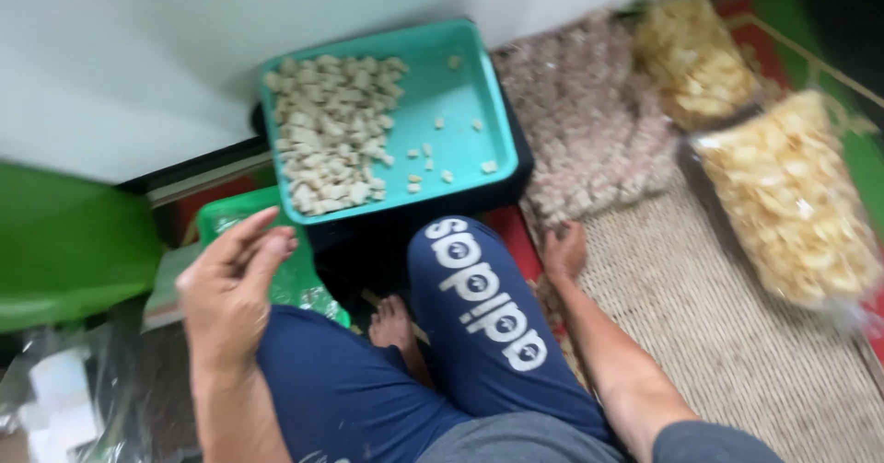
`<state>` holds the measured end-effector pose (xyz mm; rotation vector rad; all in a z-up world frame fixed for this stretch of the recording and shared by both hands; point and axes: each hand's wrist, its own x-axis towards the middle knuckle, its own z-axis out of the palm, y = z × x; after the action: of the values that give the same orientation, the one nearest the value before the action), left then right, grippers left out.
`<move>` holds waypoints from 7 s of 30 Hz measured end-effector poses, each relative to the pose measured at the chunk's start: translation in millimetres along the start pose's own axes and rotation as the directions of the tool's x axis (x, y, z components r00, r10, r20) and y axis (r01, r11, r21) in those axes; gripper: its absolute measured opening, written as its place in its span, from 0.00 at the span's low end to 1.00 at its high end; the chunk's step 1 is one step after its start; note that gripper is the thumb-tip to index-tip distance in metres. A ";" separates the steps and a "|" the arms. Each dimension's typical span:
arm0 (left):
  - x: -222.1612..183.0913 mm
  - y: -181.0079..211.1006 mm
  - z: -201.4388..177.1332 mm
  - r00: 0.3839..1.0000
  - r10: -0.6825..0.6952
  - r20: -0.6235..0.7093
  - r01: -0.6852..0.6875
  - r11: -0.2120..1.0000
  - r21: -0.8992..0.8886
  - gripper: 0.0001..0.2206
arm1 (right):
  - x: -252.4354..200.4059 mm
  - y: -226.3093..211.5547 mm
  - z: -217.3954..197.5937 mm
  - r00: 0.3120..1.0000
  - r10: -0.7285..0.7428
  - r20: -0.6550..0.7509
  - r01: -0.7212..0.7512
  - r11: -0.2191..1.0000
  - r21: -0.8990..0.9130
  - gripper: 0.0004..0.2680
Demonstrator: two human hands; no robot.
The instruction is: The person sits on a mat and repeatedly picks small white food pieces from a teal tray, places them into small clear plastic bags, and sets the filled bags aside. The person handles the food by hand and uses no tools.
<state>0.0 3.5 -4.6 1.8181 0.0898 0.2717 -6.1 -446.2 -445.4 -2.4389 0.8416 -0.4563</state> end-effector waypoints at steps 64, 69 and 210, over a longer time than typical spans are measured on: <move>47.4 -25.5 66.0 0.899 -0.362 -0.244 0.133 0.760 -0.637 0.13 | -80.5 -456.4 -213.1 0.594 -0.698 0.401 -0.115 0.420 0.900 0.06; 52.3 -25.2 88.1 0.938 -0.344 -0.051 0.223 0.707 -0.671 0.14 | -29.5 -428.1 -196.2 0.695 -0.624 0.358 -0.135 0.375 0.917 0.03; 125.4 -89.4 150.0 0.987 -0.131 -0.096 0.155 0.933 0.326 0.09 | 66.1 -443.2 -172.1 0.429 -0.833 0.350 0.499 0.541 0.677 0.09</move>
<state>163.6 -88.9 -109.0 2.1251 0.3361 0.2285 172.9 -251.8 -44.7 -2.0856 -0.6094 -0.0289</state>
